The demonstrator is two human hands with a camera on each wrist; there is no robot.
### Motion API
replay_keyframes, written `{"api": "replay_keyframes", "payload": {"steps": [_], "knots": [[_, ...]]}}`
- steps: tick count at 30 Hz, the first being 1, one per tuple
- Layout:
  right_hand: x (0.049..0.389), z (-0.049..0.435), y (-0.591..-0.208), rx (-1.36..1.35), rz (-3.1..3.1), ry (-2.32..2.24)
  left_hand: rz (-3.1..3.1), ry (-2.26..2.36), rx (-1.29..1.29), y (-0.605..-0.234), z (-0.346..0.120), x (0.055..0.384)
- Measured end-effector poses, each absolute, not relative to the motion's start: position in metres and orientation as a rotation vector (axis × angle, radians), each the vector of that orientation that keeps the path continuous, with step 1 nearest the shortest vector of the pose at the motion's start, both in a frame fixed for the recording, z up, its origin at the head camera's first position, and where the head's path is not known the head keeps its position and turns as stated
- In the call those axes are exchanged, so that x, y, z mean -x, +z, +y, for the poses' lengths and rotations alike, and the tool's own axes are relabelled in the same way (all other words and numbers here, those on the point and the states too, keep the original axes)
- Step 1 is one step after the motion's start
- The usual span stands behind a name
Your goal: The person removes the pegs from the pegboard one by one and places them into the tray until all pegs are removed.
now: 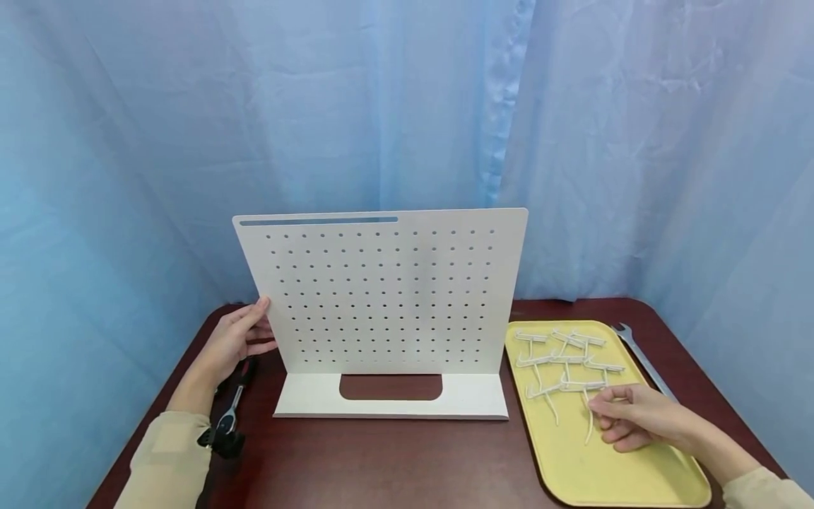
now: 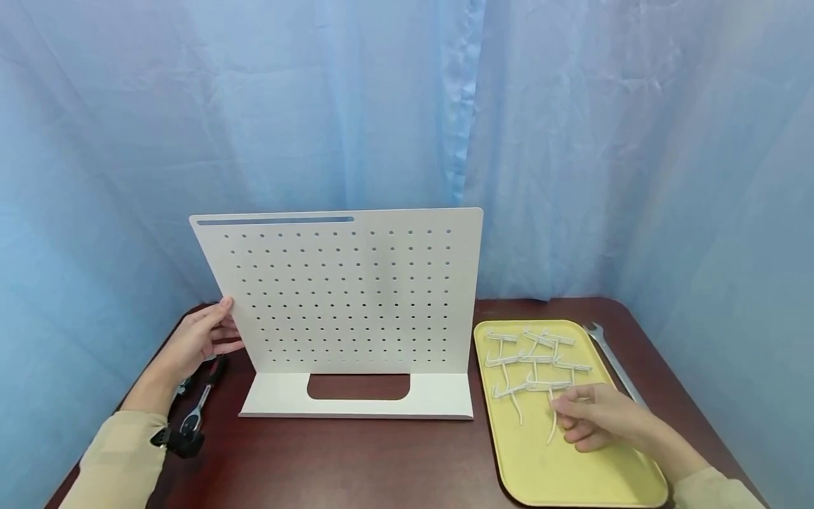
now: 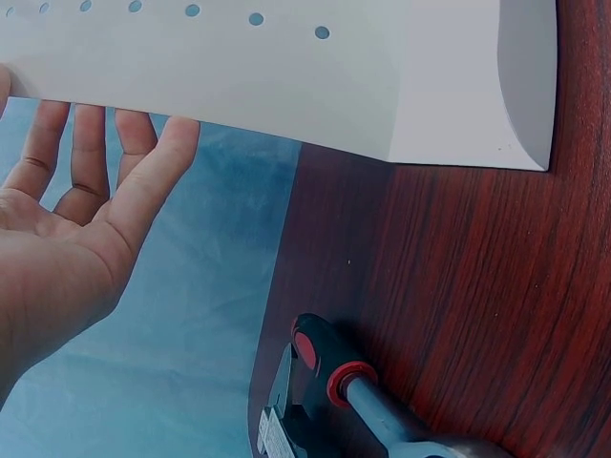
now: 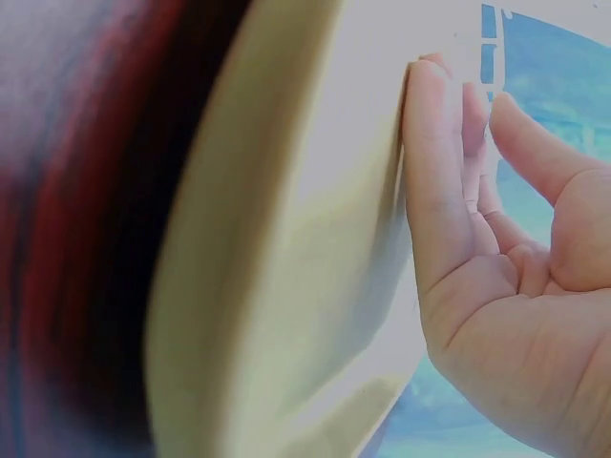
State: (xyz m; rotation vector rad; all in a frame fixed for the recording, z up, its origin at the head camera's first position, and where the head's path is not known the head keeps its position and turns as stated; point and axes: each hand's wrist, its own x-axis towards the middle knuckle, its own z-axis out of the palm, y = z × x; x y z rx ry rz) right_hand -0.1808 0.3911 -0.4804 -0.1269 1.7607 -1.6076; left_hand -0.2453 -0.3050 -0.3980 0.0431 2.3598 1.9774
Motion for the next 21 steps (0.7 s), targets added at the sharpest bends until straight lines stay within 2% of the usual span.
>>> {"api": "replay_keyframes", "payload": {"steps": [13,21], "knots": [[0.181,0.384,-0.469,0.168,1.795,-1.629,2.387,1.963,-0.044,-0.399,-0.307,0.243],[0.184,0.378,-0.448,0.278,1.921,-1.634,2.419,1.961,-0.036,-0.398,-0.308,0.241]]}}
